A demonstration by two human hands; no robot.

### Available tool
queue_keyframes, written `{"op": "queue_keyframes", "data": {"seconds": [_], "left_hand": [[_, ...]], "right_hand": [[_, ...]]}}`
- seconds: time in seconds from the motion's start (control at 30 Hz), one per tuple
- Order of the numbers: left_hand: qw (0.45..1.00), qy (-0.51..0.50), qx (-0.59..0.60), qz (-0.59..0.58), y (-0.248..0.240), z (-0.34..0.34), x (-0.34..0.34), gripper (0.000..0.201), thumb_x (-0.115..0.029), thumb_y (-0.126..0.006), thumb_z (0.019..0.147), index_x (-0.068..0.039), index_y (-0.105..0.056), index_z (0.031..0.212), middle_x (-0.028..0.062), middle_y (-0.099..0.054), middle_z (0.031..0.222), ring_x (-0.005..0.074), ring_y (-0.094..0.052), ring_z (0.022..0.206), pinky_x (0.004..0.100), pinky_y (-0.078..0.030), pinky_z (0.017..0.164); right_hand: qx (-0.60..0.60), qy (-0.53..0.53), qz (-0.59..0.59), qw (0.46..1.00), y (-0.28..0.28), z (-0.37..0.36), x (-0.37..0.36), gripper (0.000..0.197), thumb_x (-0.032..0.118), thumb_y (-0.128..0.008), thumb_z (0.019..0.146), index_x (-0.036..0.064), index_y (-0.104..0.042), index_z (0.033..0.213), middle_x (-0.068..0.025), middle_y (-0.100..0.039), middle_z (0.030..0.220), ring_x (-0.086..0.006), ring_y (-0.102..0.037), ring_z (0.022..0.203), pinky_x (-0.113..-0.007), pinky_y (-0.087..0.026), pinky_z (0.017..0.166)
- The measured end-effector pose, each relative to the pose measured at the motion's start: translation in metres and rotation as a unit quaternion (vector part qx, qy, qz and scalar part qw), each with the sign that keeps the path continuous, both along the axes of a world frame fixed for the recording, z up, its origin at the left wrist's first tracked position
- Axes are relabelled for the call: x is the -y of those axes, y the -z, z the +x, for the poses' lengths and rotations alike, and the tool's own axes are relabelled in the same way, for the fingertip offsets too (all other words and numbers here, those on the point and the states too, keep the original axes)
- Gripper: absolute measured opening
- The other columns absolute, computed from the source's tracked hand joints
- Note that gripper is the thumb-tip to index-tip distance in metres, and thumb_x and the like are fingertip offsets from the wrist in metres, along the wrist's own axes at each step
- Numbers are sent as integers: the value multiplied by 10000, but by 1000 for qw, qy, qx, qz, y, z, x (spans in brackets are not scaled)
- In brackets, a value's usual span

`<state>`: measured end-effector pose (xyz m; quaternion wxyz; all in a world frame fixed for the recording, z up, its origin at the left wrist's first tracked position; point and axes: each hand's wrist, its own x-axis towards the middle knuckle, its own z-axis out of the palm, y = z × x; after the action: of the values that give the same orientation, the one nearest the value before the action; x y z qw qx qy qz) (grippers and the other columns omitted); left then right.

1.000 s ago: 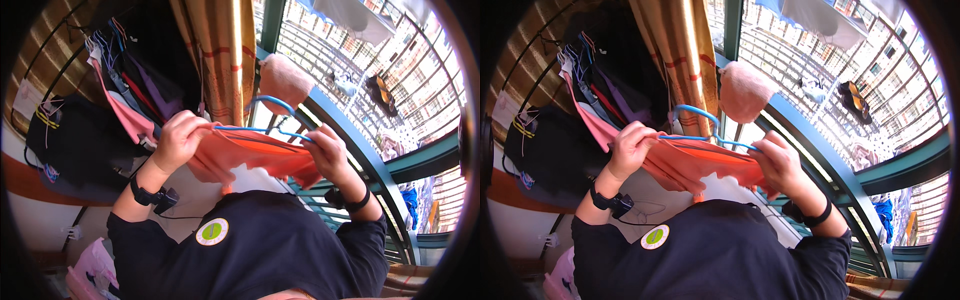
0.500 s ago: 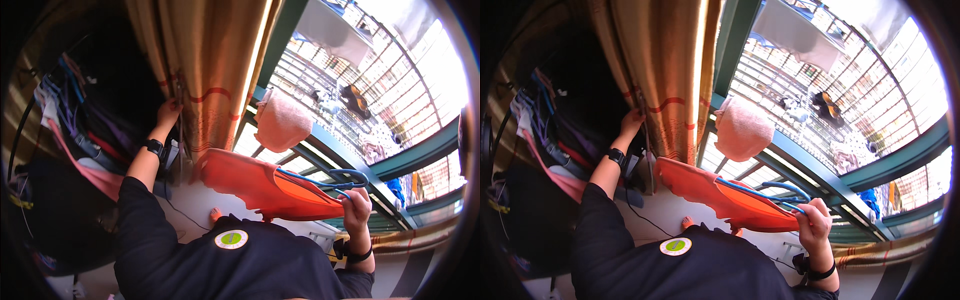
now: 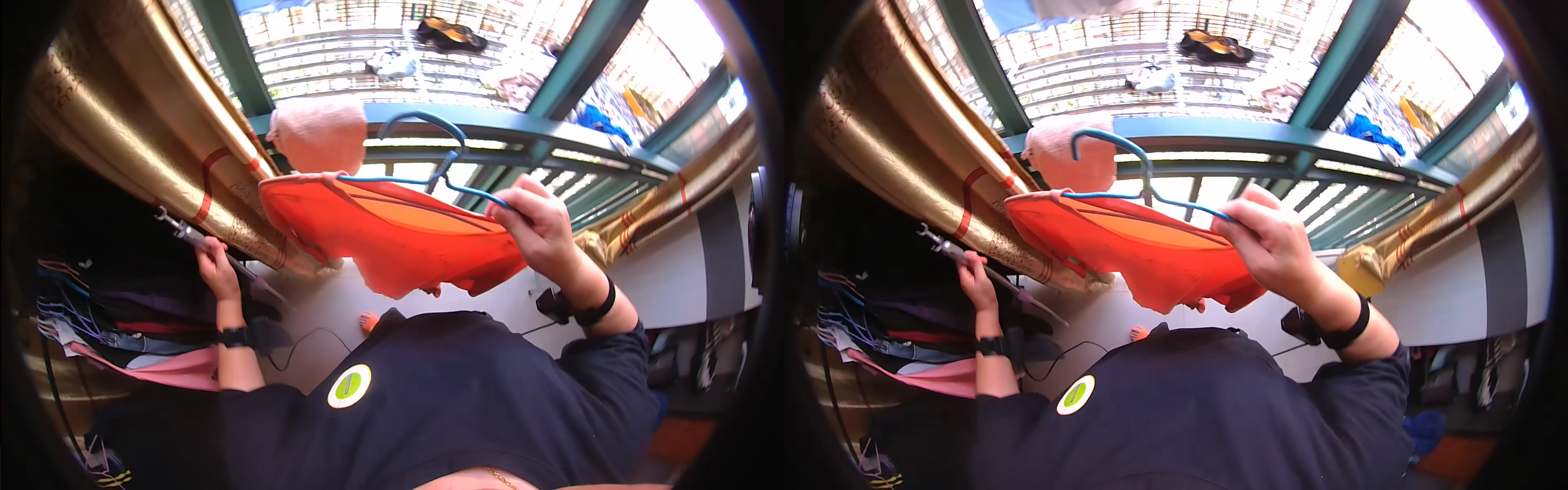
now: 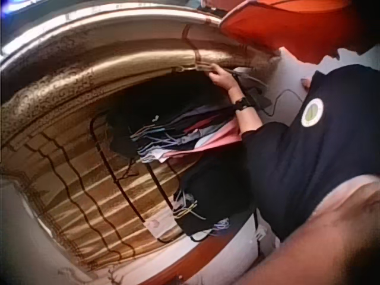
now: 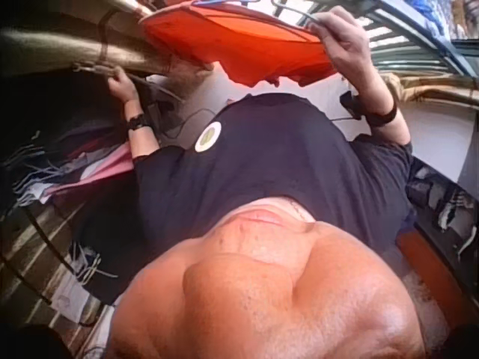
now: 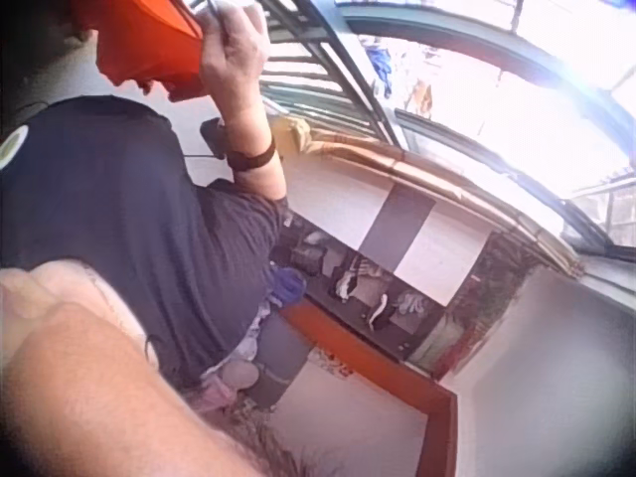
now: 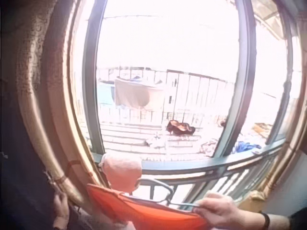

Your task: The person places a red shirt, a blue shirt, and a white shirt on hangers and uses a reaching pole to hang them on a high rail, then begins preparing a polka-dot garment on another hanger.

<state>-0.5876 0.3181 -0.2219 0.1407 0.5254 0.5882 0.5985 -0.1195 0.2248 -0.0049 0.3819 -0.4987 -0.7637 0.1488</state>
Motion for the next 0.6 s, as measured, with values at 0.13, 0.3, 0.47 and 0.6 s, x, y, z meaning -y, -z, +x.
{"op": "queue_keyframes", "data": {"seconds": [0.13, 0.3, 0.47, 0.6], "left_hand": [[966, 221, 102, 83, -89, 140, 69, 119, -177, -439, 938, -58, -448, 936, -3, -434, 710, 76, -407, 591, 212, -369, 550], [905, 399, 17, 149, -113, 293, 130, 175, -84, -610, 849, 18, -552, 979, 37, -545, 770, 100, -508, 636, 254, -440, 583], [886, 456, 5, 82, -106, 364, 158, 259, -204, -525, 907, 14, -515, 1046, 31, -497, 707, 93, -467, 602, 236, -385, 539], [876, 478, 36, 55, -111, 406, 181, 290, -266, -415, 946, -4, -503, 1033, 23, -475, 668, 95, -438, 552, 240, -365, 512]], "right_hand": [[-6, 23, -8, 1000, -4, 32, 29, 40, 1, -564, 831, -12, -601, 822, -57, -483, 690, -154, -489, 646, -247, -391, 590], [-68, 31, 38, 997, -17, 78, 69, 67, 30, -573, 848, -33, -594, 840, -55, -464, 697, -140, -472, 645, -229, -382, 586], [-60, 60, 42, 996, -34, 119, 120, 82, 40, -571, 855, -35, -603, 847, -62, -466, 697, -146, -480, 650, -244, -386, 581], [-55, 84, 38, 994, -34, 143, 150, 83, 41, -576, 849, -36, -608, 856, -79, -509, 725, -153, -497, 652, -251, -405, 592]]}}
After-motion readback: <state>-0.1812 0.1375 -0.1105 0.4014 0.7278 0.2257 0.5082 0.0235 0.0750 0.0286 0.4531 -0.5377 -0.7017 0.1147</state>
